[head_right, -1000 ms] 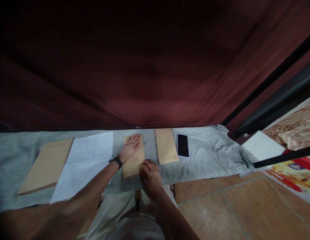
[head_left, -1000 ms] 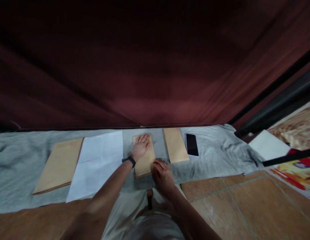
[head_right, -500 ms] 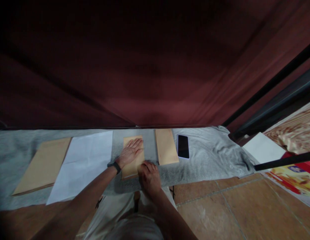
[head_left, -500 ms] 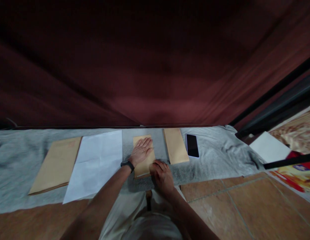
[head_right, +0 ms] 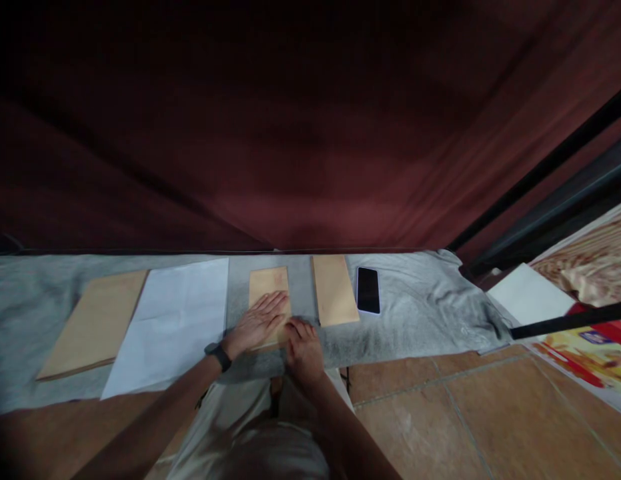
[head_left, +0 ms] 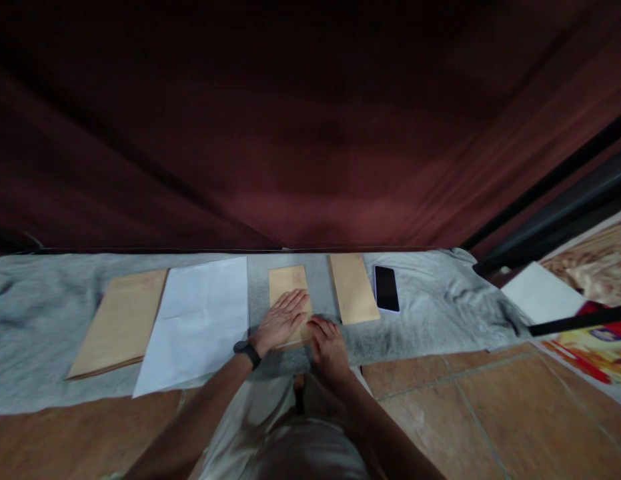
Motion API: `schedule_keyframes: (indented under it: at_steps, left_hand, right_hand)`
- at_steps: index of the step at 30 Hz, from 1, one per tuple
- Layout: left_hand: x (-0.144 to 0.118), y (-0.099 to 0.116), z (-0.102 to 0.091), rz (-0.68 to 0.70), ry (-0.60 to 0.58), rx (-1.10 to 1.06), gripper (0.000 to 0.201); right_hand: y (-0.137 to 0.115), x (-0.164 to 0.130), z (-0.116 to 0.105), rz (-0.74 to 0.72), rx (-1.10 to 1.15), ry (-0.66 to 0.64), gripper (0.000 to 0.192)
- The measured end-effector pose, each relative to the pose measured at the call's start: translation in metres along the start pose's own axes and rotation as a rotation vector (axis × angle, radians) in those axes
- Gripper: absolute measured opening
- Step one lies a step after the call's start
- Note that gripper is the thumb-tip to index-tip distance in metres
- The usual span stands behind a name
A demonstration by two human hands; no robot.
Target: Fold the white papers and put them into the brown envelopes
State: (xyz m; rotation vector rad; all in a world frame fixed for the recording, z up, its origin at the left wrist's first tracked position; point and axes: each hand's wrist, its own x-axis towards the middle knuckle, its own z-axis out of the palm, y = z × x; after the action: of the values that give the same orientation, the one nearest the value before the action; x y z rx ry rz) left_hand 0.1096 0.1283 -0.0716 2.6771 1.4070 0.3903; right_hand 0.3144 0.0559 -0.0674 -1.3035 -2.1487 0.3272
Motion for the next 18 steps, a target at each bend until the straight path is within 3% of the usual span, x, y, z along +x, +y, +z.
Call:
schedule_keyframes:
  at_steps: [12,18]
  left_hand:
    - [-0.041,0.023,-0.010,0.064,-0.032,-0.039,0.059]
    - [-0.058,0.031,-0.016,0.079,0.016,-0.066,0.064]
  right_hand:
    - [0.005,-0.001,0.004,0.013,-0.006,-0.017,0.043]
    - [0.006,-0.001,0.004,0.016,-0.019,-0.028,0.044]
